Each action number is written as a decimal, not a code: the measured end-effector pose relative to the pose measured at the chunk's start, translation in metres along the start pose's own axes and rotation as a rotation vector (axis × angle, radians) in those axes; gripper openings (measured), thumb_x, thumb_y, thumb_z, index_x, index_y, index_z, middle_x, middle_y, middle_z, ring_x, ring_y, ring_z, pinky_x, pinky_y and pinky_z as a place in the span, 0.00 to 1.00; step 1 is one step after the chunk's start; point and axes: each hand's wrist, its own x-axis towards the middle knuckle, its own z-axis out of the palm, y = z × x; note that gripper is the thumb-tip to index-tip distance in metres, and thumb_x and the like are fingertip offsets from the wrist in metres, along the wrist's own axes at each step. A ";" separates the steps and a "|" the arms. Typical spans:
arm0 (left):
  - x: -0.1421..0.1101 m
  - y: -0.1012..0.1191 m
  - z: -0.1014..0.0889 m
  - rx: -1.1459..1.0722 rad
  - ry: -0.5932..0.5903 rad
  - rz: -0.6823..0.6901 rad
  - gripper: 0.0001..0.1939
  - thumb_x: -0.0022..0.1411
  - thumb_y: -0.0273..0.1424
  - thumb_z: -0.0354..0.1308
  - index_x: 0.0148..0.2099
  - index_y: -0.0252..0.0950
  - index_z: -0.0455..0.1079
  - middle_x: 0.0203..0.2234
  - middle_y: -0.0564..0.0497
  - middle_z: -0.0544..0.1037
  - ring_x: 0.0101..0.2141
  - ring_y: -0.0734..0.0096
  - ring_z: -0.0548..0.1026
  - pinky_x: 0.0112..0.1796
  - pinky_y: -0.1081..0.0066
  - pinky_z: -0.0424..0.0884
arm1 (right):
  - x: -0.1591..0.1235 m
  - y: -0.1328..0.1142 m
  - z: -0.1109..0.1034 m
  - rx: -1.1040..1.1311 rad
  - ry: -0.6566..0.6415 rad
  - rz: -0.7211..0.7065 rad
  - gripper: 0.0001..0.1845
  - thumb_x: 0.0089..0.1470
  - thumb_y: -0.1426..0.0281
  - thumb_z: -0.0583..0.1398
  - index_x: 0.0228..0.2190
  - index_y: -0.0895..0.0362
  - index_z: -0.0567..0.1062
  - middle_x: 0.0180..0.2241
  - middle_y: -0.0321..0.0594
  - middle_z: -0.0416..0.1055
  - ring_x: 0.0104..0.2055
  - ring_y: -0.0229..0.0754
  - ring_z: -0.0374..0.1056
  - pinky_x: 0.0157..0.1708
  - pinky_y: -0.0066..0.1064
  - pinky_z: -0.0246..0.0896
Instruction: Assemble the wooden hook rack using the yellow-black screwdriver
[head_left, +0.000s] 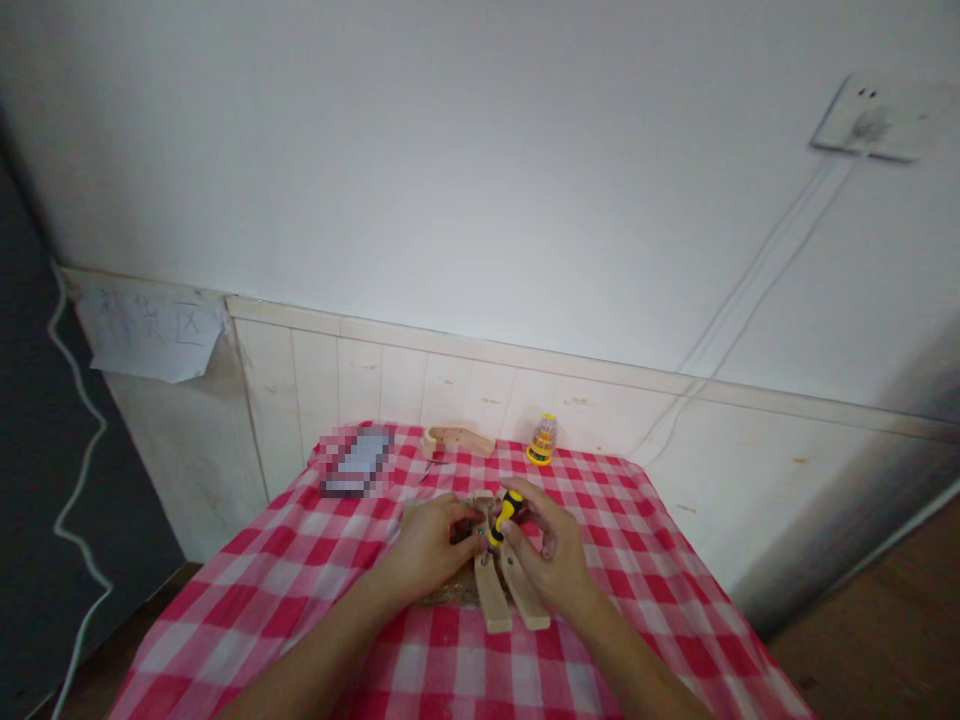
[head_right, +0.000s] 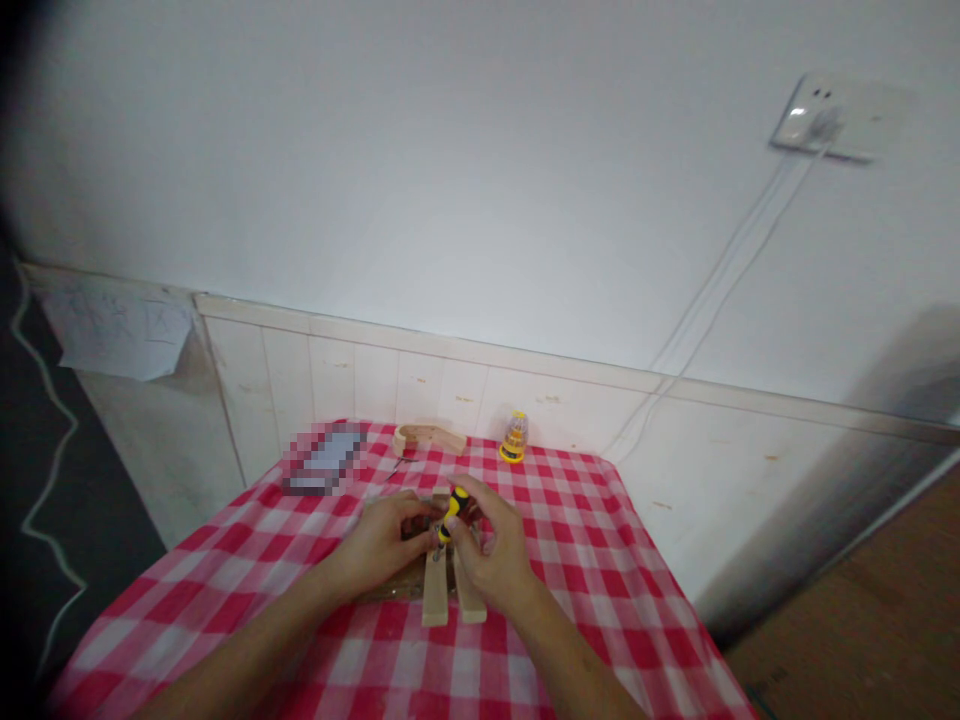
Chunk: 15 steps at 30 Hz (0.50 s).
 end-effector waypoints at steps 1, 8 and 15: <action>0.000 0.000 0.000 0.003 -0.003 0.002 0.12 0.61 0.39 0.64 0.44 0.41 0.82 0.32 0.51 0.79 0.32 0.67 0.73 0.34 0.70 0.60 | 0.000 0.000 0.000 -0.007 0.000 0.001 0.21 0.60 0.69 0.64 0.55 0.50 0.77 0.43 0.43 0.81 0.39 0.45 0.79 0.40 0.36 0.77; 0.000 0.001 -0.001 0.007 0.001 -0.004 0.13 0.61 0.38 0.63 0.45 0.41 0.82 0.34 0.51 0.79 0.33 0.67 0.74 0.35 0.70 0.61 | 0.000 -0.001 0.004 -0.043 0.047 -0.011 0.20 0.57 0.69 0.67 0.52 0.51 0.78 0.42 0.42 0.81 0.38 0.44 0.78 0.40 0.35 0.77; 0.000 0.000 -0.001 0.008 -0.011 -0.006 0.14 0.62 0.40 0.62 0.46 0.41 0.82 0.34 0.50 0.80 0.32 0.67 0.74 0.34 0.70 0.62 | 0.001 0.000 0.004 -0.048 0.095 0.003 0.21 0.58 0.67 0.66 0.53 0.51 0.77 0.40 0.41 0.81 0.36 0.43 0.78 0.38 0.34 0.77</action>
